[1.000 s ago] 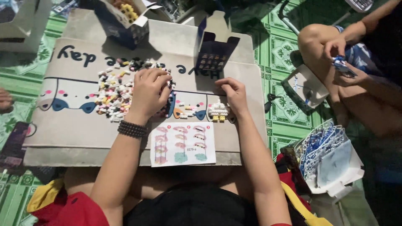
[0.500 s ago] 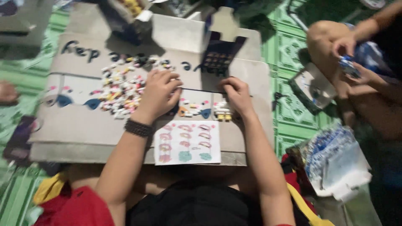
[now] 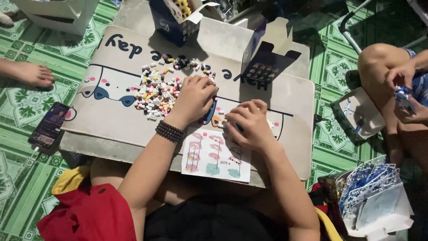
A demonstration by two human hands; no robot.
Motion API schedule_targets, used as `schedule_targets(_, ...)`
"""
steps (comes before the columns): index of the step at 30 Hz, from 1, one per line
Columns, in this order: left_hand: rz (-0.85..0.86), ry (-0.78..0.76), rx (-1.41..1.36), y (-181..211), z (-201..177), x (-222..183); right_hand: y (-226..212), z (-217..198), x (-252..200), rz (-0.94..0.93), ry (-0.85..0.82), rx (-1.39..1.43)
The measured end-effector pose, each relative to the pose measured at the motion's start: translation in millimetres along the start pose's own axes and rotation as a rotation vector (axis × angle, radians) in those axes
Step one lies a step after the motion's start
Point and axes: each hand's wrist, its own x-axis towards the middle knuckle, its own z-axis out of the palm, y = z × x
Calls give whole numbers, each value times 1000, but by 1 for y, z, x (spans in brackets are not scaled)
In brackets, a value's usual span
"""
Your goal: The person assembles small interlocking toy blocks by following a printed instruction manual.
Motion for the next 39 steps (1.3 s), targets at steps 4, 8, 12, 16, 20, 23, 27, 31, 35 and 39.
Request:
schedule_targets(4, 23, -6, -3, 4, -9, 2, -3, -2, 3, 17, -99, -15)
schedule_targets(8, 61, -3, -43, 8, -11, 1, -4, -8, 3, 72, -181, -8)
schedule_targets(12, 46, -20, -50, 8, -7, 1, 3, -6, -2, 62, -232, -19)
schedule_targets(16, 83, 25, -20, 5, 4, -1, 4, -3, -3, 23, -199, -29)
schedule_targets(20, 79, 21, -82, 4, 3, 1, 2, -4, -1, 32, -172, -6)
schedule_targets(23, 88, 39, -63, 12, -8, 3, 2, -3, -2, 38, -142, -20)
schedule_targets(27, 91, 46, -105, 9, -4, 3, 10, 13, -8, 4, -95, -27)
schedule_targets(31, 60, 25, -148, 7, -6, 3, 9, 11, -7, 9, -94, -40)
schedule_targets(35, 59, 19, -148, 9, -8, 4, 10, 8, -6, -4, -103, -44)
schedule_targets(39, 54, 16, -171, 8, -5, 4, 7, 4, -5, 24, -136, -14)
